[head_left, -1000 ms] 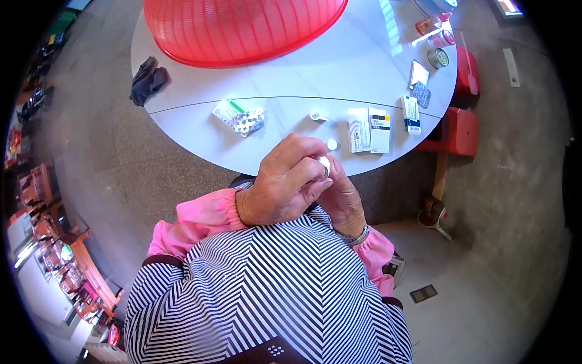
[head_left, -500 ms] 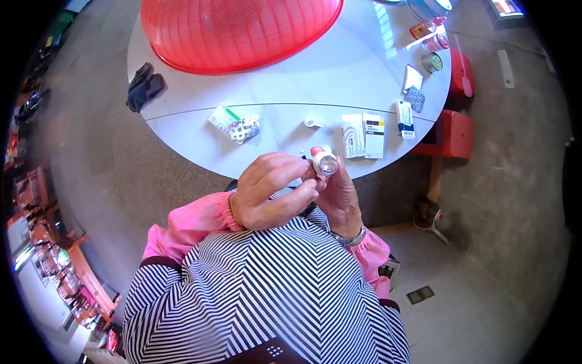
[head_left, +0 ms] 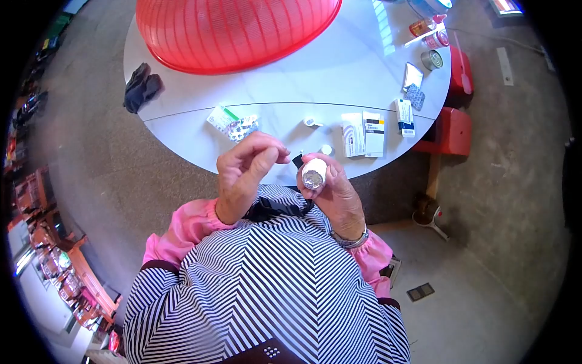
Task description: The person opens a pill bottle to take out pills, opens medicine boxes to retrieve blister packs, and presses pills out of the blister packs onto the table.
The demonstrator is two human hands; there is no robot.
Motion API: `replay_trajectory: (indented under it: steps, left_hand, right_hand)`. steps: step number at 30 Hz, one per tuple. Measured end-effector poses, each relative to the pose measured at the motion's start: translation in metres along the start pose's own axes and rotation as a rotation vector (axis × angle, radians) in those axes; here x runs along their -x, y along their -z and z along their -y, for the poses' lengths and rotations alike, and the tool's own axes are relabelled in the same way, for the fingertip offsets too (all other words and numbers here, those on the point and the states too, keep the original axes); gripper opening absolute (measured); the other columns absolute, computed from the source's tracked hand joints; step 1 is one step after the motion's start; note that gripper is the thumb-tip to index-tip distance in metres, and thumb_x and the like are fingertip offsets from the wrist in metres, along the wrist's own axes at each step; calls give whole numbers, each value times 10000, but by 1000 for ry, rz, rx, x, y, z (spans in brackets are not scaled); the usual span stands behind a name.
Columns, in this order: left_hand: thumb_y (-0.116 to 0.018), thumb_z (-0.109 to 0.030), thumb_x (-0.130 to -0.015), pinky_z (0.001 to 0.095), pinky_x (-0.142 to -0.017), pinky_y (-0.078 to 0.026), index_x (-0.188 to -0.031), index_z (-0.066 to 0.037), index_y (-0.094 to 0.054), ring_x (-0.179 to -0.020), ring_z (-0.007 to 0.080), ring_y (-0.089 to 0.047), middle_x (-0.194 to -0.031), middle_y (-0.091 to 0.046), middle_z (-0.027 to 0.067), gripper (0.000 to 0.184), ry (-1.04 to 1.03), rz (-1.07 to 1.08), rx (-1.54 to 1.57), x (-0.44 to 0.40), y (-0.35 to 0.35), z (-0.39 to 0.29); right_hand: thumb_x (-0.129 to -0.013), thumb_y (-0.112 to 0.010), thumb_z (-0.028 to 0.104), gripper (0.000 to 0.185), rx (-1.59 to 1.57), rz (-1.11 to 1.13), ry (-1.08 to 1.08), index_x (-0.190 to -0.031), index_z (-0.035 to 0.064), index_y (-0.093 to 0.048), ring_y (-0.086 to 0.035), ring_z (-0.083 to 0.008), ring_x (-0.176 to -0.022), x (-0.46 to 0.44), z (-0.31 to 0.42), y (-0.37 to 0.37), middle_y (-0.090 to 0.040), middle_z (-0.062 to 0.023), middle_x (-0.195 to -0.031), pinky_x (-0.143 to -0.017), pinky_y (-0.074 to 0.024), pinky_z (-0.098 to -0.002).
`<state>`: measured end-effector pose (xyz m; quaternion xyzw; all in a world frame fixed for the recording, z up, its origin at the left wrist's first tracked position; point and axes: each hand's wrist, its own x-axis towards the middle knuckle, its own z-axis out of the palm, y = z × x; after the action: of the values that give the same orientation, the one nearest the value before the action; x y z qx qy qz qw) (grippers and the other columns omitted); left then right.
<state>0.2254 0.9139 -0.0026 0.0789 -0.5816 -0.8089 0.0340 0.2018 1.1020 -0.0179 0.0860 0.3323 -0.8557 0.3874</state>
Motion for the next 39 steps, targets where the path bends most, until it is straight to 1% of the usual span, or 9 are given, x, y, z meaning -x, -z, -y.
replay_trajectory:
  steps: [1, 4, 5, 11, 20, 22, 23, 32, 39]
  left_hand:
    - [-484, -161, -967, 344, -835, -488, -955, 32, -625, -873, 212, -619, -956, -636, 142, 240, 54, 26, 9, -2, 4, 4]
    - [-438, -232, -989, 380, -913, -460, -996, 30, -611, -963, 242, -616, -1034, -631, 165, 314, 233, -10, 345, -8, 1, 10]
    - [-370, -304, -1011, 411, -979, -425, -1021, 32, -598, -1076, 280, -584, -1139, -605, 198, 405, 262, 55, 410, -11, 6, 16]
    - [-292, -376, -1026, 441, -1012, -401, -1019, 33, -606, -1172, 321, -528, -1216, -566, 231, 516, 342, 93, 656, -17, -2, 16]
    - [-225, -468, -1015, 460, -1067, -356, -1074, 63, -602, -1247, 359, -467, -1268, -529, 273, 654, 633, 126, 1142, -20, 0, 40]
    - [-209, -475, -1014, 466, -1085, -334, -1085, 63, -596, -1263, 366, -452, -1283, -513, 284, 667, 638, 139, 1118, -18, -3, 39]
    - [-204, -477, -1013, 467, -1087, -331, -1084, 62, -597, -1267, 368, -449, -1285, -512, 286, 671, 644, 143, 1098, -18, -4, 39]
    - [-160, -481, -1014, 465, -1093, -320, -1050, 52, -616, -1274, 374, -443, -1280, -517, 284, 702, 651, 200, 1149, -18, -4, 38]
    - [-158, -471, -1016, 462, -1082, -339, -1037, 32, -626, -1259, 371, -463, -1260, -536, 280, 688, 645, 218, 1099, -16, -5, 35]
  right_hand:
    - [-918, -601, 314, 452, 40, -18, 5, -1205, -32, -554, -637, -142, -754, 0, 1, -1, -638, -86, -894, -685, -533, -235]
    - [-923, -580, 287, 413, 167, -71, 10, -1183, -34, -575, -656, -154, -763, 0, 7, -10, -649, -96, -910, -684, -542, -241]
    - [-925, -572, 277, 401, 211, -90, 6, -1178, -34, -580, -657, -155, -765, 1, 8, -13, -651, -98, -915, -684, -547, -244]
    - [-946, -525, 178, 312, 218, -159, -43, -1149, -47, -597, -659, -155, -715, 3, 6, -18, -670, -113, -889, -654, -547, -242]
    - [-842, -652, 24, 297, 757, -403, 144, -1126, -53, -616, -630, -96, -718, 10, -3, -47, -662, -80, -833, -622, -505, -209]
    - [-842, -652, 21, 293, 917, -427, 168, -1122, -56, -615, -628, -96, -731, 7, -6, -40, -656, -70, -830, -633, -501, -204]
    - [-844, -644, 6, 283, 771, -413, 150, -1118, -56, -614, -621, -95, -730, 8, -5, -43, -647, -68, -831, -644, -499, -203]
    - [-850, -621, -13, 278, 654, -392, 85, -1124, -56, -612, -638, -104, -738, 13, -3, -43, -659, -86, -864, -647, -508, -205]
    - [-836, -645, -1, 273, 728, -432, 180, -1104, -49, -625, -632, -94, -746, 14, -12, -47, -658, -75, -845, -648, -499, -200]
